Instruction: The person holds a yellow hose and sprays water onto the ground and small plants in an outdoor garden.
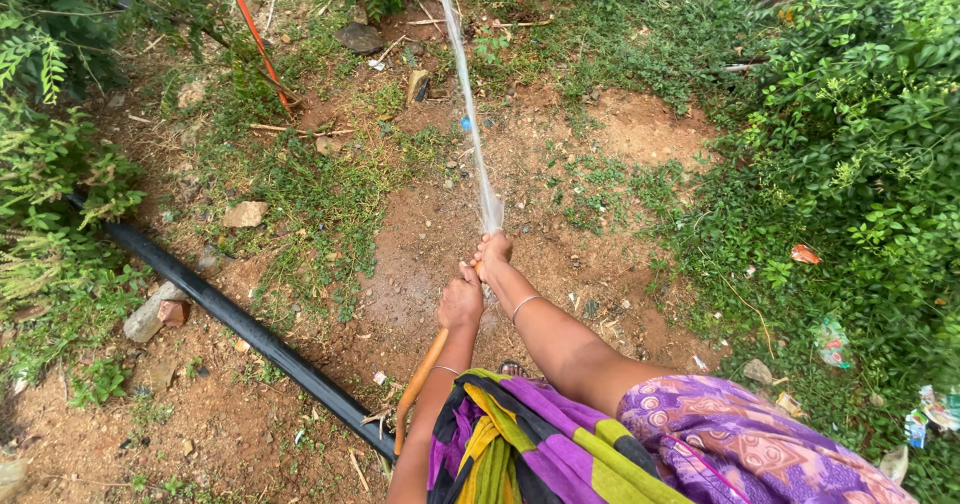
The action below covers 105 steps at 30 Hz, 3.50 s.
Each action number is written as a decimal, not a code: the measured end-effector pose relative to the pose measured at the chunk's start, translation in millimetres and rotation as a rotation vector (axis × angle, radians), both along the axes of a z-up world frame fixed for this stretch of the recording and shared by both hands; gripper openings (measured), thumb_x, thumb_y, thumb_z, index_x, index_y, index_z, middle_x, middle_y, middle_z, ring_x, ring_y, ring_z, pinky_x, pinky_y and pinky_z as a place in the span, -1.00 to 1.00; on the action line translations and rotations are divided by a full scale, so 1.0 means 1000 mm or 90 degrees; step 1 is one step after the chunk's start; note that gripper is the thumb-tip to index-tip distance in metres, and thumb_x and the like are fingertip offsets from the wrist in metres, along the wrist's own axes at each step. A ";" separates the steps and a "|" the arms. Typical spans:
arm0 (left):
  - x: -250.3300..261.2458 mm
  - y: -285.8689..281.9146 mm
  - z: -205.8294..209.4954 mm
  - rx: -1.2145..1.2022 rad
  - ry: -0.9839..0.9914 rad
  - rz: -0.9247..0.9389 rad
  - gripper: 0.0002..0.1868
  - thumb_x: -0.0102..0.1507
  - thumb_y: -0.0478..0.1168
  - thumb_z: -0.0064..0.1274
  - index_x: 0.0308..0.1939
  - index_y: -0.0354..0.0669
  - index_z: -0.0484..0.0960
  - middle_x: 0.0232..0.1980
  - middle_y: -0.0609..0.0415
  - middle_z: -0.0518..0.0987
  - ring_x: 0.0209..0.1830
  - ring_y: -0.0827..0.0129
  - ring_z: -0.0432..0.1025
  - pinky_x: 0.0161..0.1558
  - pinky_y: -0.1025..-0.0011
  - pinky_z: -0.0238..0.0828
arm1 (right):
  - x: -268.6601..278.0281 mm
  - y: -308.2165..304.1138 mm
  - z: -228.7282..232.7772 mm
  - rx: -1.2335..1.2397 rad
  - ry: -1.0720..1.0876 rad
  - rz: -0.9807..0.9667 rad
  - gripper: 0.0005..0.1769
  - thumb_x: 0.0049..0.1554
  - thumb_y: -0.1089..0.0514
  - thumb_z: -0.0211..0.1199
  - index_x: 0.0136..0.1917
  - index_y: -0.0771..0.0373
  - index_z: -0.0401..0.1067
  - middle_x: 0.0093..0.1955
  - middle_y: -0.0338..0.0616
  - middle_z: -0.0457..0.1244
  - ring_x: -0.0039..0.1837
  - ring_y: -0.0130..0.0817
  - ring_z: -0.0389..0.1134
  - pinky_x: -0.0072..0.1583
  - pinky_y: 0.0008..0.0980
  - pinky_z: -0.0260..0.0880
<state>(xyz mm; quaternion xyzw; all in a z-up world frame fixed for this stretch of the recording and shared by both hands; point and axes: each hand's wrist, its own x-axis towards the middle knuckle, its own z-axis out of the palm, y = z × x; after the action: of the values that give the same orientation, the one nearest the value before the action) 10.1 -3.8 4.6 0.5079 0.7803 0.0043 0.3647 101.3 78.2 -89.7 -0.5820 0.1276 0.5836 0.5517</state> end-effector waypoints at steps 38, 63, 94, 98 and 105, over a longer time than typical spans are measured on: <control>0.030 -0.010 -0.011 -0.028 -0.030 -0.107 -0.11 0.41 0.31 -0.66 0.00 -0.26 0.72 0.09 -0.34 0.62 0.14 -0.17 0.52 0.21 -0.02 0.39 | 0.045 -0.034 -0.007 0.005 0.019 -0.108 -0.55 0.27 -0.20 -0.18 -0.35 0.04 0.17 -0.50 -0.32 -0.03 -0.49 -0.41 -0.06 -0.40 -0.29 -0.02; 0.019 0.001 -0.013 0.005 0.006 -0.093 -0.11 0.41 0.31 -0.67 -0.08 -0.21 0.75 -0.02 -0.30 0.66 0.04 -0.15 0.56 0.08 -0.04 0.47 | 0.033 -0.016 -0.011 0.048 0.038 -0.081 -0.58 0.26 -0.13 -0.21 -0.37 0.03 0.13 -0.51 -0.33 -0.07 -0.50 -0.42 -0.10 -0.39 -0.30 -0.04; 0.020 0.001 -0.014 -0.043 0.013 -0.059 -0.09 0.41 0.33 -0.67 -0.14 -0.21 0.76 -0.09 -0.24 0.69 -0.05 -0.05 0.62 0.01 0.00 0.52 | 0.030 -0.018 -0.013 0.038 0.099 -0.048 -0.43 0.26 -0.42 -0.09 -0.33 0.02 0.14 -0.48 -0.30 0.02 -0.44 -0.36 0.00 -0.33 -0.25 0.07; 0.017 0.003 -0.021 -0.034 0.021 -0.041 -0.07 0.42 0.36 -0.69 -0.14 -0.20 0.77 -0.10 -0.25 0.70 -0.06 -0.08 0.61 0.00 0.00 0.51 | 0.017 -0.016 -0.011 0.017 0.099 -0.084 -0.48 0.26 -0.34 -0.05 -0.27 0.09 0.20 -0.43 -0.19 0.08 -0.40 -0.31 0.06 -0.33 -0.25 0.13; 0.009 0.006 -0.029 -0.006 0.026 0.005 -0.10 0.39 0.35 -0.66 -0.11 -0.19 0.75 -0.03 -0.26 0.67 -0.01 -0.11 0.59 0.03 -0.01 0.50 | -0.002 -0.015 -0.005 0.037 0.136 -0.058 -0.40 0.25 -0.39 -0.01 -0.29 0.15 0.16 -0.44 -0.18 0.05 -0.42 -0.34 0.08 -0.39 -0.26 0.21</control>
<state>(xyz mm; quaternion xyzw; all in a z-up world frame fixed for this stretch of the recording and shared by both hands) 19.3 1.8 -24.0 0.5029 0.7897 -0.0086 0.3513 99.4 63.5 -94.3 -0.4941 0.1951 0.6199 0.5776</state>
